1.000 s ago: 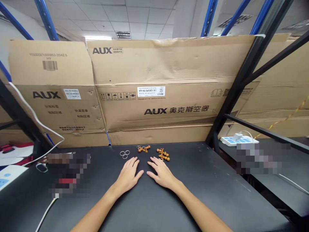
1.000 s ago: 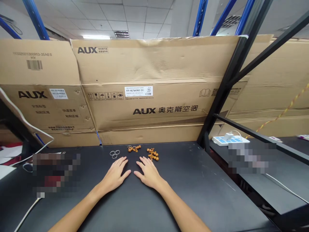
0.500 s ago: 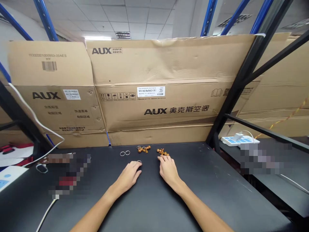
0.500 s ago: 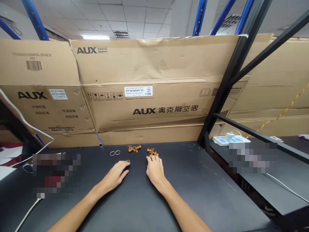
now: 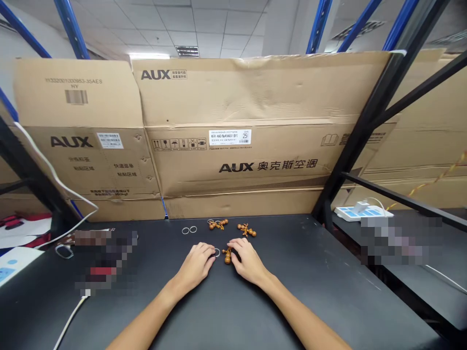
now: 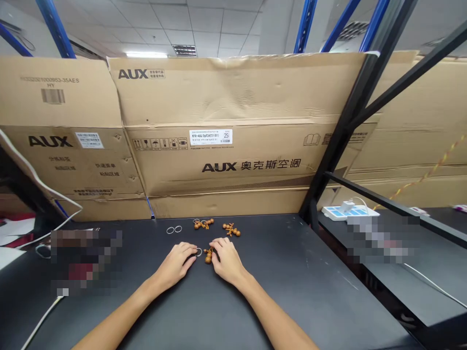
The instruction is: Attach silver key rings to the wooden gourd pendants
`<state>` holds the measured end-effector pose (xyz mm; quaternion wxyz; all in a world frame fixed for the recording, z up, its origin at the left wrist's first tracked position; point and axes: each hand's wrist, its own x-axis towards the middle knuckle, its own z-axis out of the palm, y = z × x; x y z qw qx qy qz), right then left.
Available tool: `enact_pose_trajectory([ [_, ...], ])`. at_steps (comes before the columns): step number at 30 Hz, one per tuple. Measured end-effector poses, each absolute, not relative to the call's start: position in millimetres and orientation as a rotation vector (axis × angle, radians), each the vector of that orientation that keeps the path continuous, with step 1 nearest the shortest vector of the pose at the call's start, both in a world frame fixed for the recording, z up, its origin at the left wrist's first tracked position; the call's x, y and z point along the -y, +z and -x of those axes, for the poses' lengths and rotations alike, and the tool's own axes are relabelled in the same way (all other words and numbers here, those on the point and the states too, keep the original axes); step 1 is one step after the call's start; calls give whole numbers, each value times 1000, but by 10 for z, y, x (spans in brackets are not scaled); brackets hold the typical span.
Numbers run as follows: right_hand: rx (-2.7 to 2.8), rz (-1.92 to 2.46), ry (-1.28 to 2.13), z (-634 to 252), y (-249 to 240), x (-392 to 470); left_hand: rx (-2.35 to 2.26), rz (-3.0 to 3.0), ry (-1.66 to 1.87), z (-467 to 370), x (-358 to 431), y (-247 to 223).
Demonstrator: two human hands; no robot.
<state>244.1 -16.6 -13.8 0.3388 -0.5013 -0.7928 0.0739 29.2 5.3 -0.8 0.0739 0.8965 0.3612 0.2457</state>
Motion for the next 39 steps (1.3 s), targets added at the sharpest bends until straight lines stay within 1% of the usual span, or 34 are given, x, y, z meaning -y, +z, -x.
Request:
enact_pose_trajectory([
  [8, 2018, 1387, 154, -2371, -31, 231, -1107, -2809, 635, -323, -36, 35],
  [13, 2043, 1434, 131, -2353, -62, 227, -1119, -2813, 630, -327, -22, 61],
  [18, 2065, 1403, 168, -2384, -100, 203, -1073, -2760, 695, -313, -35, 52],
  [26, 2051, 1356, 196, -2398, -121, 190, -1081, -2809, 593, -325, -44, 52],
  [32, 2049, 1207, 291, -2399, -154, 172, -1039, -2559, 743, -313, -34, 22],
  [39, 1984, 1100, 395, -2381, -82, 213, -1130, -2336, 800, -327, -39, -25],
])
